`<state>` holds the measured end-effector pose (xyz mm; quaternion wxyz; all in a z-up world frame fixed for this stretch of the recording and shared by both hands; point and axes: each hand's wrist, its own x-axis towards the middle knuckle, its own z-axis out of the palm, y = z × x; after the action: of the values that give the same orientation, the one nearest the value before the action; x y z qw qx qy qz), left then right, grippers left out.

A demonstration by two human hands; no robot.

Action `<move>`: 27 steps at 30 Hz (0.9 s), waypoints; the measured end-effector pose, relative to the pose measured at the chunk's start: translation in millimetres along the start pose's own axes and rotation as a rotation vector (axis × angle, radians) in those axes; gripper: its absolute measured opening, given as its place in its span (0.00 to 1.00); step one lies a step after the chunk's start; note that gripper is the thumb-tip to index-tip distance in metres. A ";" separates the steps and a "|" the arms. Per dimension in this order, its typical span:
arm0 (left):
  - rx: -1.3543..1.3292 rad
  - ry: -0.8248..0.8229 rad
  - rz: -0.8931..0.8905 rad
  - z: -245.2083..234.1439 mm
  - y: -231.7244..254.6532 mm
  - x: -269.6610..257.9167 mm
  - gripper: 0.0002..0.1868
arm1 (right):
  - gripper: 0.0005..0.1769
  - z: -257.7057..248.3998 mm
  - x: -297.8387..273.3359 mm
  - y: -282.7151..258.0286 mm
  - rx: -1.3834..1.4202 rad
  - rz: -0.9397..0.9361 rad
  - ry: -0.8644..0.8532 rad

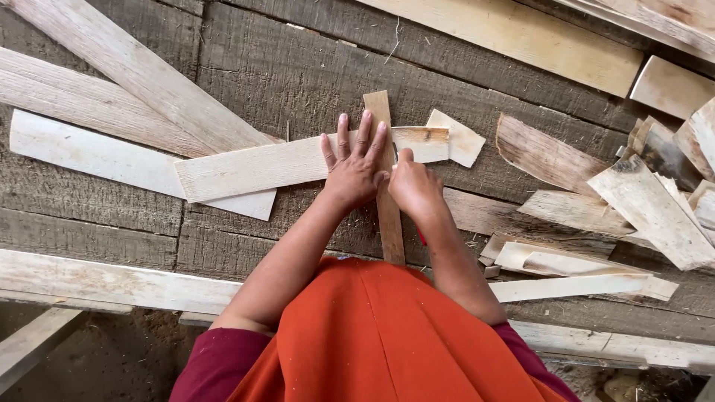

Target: Cutting thin strips of wood from larger pieces using a utility knife

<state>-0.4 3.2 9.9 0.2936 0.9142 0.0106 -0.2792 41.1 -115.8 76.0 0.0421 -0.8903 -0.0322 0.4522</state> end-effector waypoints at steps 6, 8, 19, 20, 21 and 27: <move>0.013 -0.007 -0.009 1.4 2.1 1.0 0.50 | 0.19 10.7 -15.6 7.9 -0.013 0.026 -0.040; 0.014 -0.005 -0.008 2.1 2.0 1.1 0.50 | 0.20 17.3 -15.8 12.2 -0.002 0.019 -0.030; 0.030 0.016 -0.003 -0.4 2.5 -0.3 0.50 | 0.21 35.4 -20.1 20.1 0.013 0.003 -0.004; 0.031 0.013 -0.005 0.2 3.3 -0.2 0.50 | 0.20 41.6 -17.1 25.0 0.001 0.003 0.009; 0.032 0.011 -0.006 0.8 3.9 -0.4 0.50 | 0.19 48.0 -14.5 29.8 -0.011 0.003 0.022; 0.029 0.001 0.011 -3.2 3.5 -1.9 0.49 | 0.19 36.8 -28.0 27.1 0.041 0.026 0.000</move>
<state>0.2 2.3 14.9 0.2819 0.9185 0.0018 -0.2773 -4.6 -143.7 73.9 0.0544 -0.8896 -0.0114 0.4533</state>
